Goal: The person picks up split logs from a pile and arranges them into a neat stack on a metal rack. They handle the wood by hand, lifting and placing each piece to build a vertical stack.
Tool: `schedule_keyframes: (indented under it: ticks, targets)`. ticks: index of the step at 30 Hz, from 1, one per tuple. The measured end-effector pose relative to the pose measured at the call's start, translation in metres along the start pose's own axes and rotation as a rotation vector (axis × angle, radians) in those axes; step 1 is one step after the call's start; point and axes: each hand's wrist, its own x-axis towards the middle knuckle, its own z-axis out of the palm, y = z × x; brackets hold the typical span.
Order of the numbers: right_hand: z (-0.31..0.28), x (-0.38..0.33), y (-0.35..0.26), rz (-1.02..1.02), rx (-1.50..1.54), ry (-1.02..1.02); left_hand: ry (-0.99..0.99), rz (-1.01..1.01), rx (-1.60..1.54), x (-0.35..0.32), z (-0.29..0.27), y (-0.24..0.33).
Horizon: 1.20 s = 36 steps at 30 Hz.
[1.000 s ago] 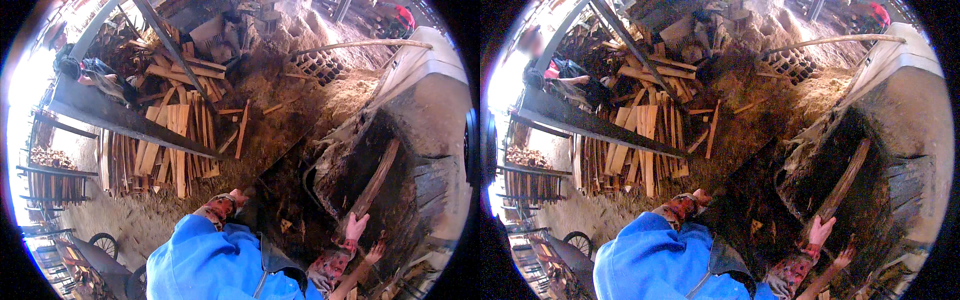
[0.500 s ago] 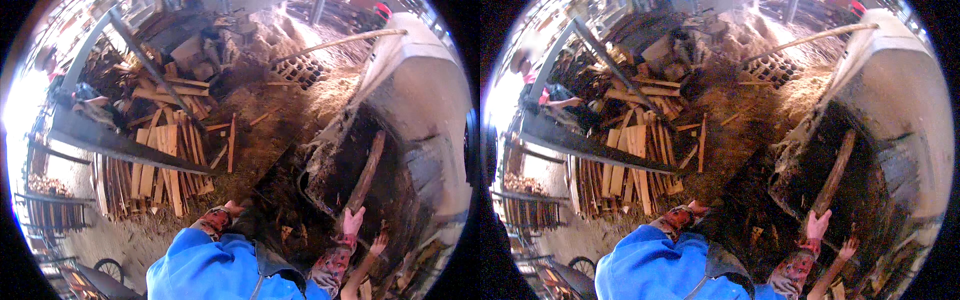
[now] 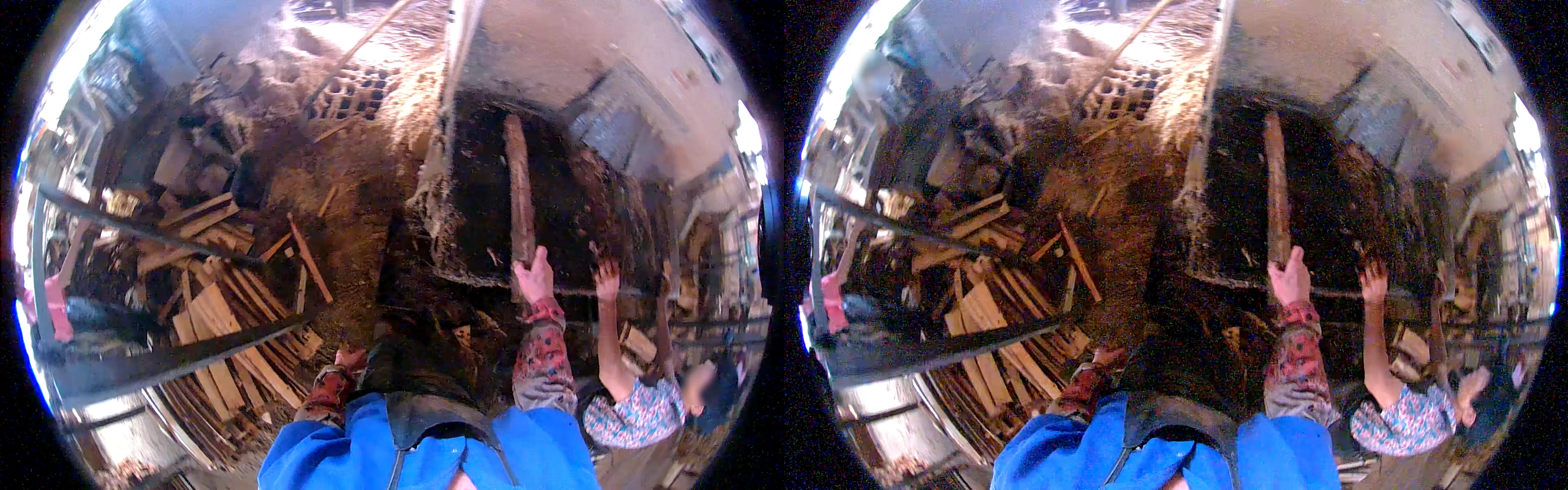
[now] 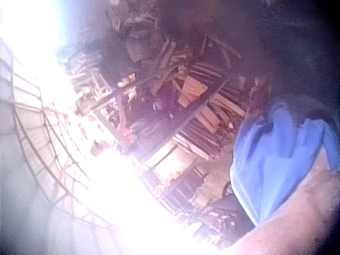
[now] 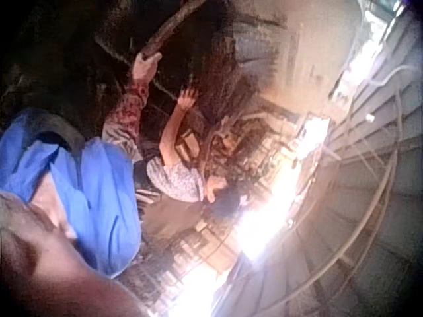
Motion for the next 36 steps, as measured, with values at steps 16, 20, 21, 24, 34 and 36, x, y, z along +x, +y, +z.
schedule_keyframes:
  ticks: [16,20,21,24,34,36]
  targets:
    - [-0.003,-0.001,-0.009,0.222,-0.044,-0.067,0.007,-0.225,-0.323,0.034,-0.030,-0.029]
    - [-0.003,-0.003,-0.008,0.206,-0.065,-0.056,-0.271,-0.272,-0.317,0.040,-0.047,-0.019]
    - [-0.002,-0.005,-0.007,0.226,-0.053,-0.056,-0.356,-0.313,-0.360,0.041,-0.054,-0.017]
    - [0.001,-0.012,-0.007,0.254,-0.041,-0.069,-0.164,-0.374,-0.240,0.041,-0.057,-0.020]
    - [0.003,-0.015,-0.010,0.186,0.001,-0.014,-0.201,-0.357,-0.300,0.078,-0.078,-0.040]
    - [-0.002,-0.015,-0.014,0.218,0.023,-0.040,-0.214,-0.312,-0.272,0.081,-0.077,-0.052]
